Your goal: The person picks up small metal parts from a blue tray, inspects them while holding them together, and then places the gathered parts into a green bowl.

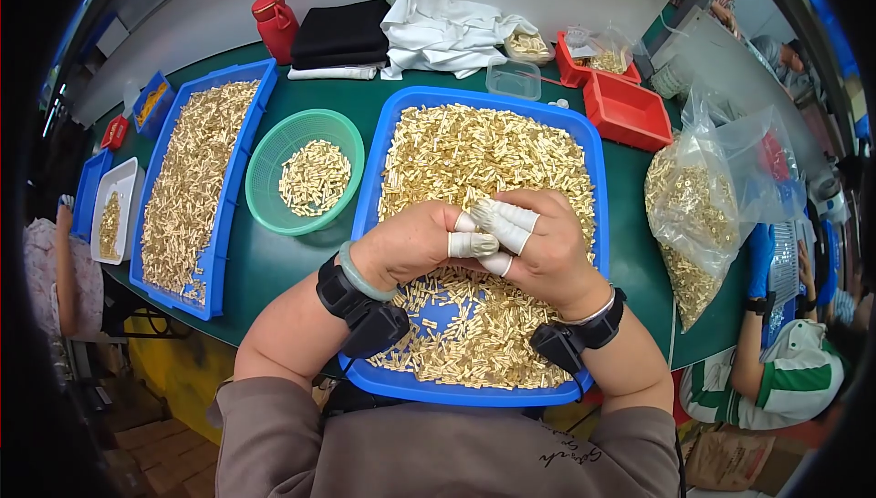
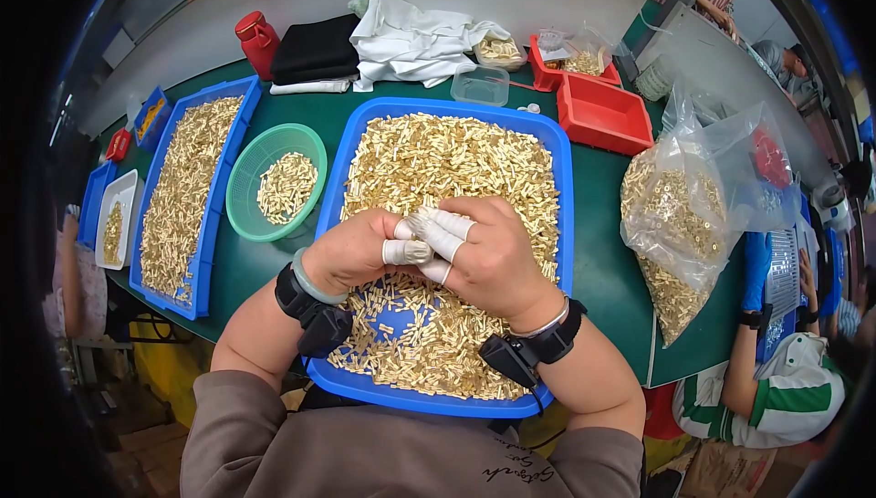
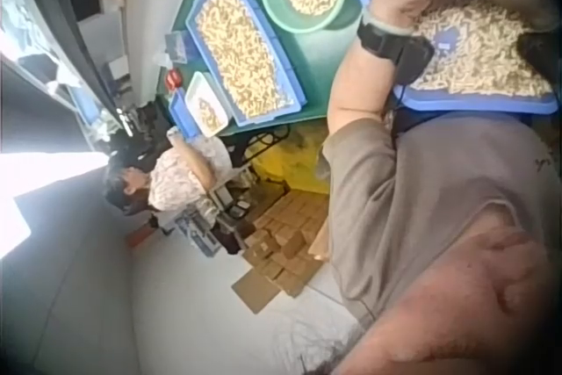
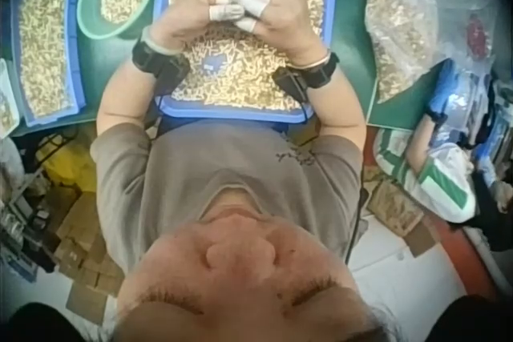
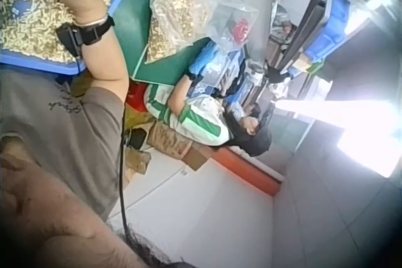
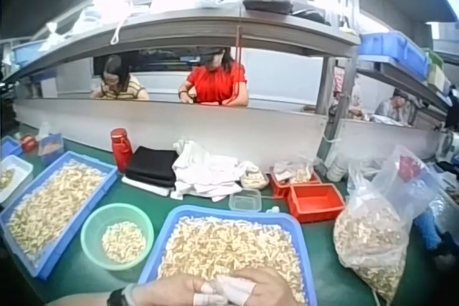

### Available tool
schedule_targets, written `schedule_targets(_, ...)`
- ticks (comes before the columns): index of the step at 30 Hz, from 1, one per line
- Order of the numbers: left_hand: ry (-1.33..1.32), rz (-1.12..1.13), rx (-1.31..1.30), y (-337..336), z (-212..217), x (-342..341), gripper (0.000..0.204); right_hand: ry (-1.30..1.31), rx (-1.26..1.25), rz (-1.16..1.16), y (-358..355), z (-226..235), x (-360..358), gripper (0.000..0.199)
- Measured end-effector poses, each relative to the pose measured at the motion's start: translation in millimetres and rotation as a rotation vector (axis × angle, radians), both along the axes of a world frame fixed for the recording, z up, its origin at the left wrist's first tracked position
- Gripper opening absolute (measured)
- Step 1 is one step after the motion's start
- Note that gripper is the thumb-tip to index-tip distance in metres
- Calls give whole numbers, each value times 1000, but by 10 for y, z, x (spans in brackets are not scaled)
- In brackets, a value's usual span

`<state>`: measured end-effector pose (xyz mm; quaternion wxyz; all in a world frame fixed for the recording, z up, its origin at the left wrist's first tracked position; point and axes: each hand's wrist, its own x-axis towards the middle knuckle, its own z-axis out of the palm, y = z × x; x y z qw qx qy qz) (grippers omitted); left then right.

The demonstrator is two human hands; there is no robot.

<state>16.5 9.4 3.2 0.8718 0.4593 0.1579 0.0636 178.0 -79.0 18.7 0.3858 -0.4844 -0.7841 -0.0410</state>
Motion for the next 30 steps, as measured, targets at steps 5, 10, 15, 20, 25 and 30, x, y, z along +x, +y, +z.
schedule_targets(5, 1, -15, 35, 0, -20, 2, 17, -33, 26, 22, 13, 14, -9, 41)
schedule_targets(10, 10, -20, 47, -5, 7, -1, 17, -28, 31, 38, 10, 8, -14, 41)
schedule_targets(15, 25, -26, -40, 4, -37, -1, 17, 47, -5, 59, 2, 15, -16, 40)
schedule_targets(20, 26, -31, -98, 5, 15, -17, 18, 5, 34, 39, 12, 21, -18, 39)
schedule_targets(25, 15, -60, -107, 1, 28, -20, 18, 51, 6, 59, 1, 7, -21, 37)
schedule_targets(30, 26, -75, -73, 7, 32, -19, 18, 70, -13, 62, 6, -31, -21, 35)
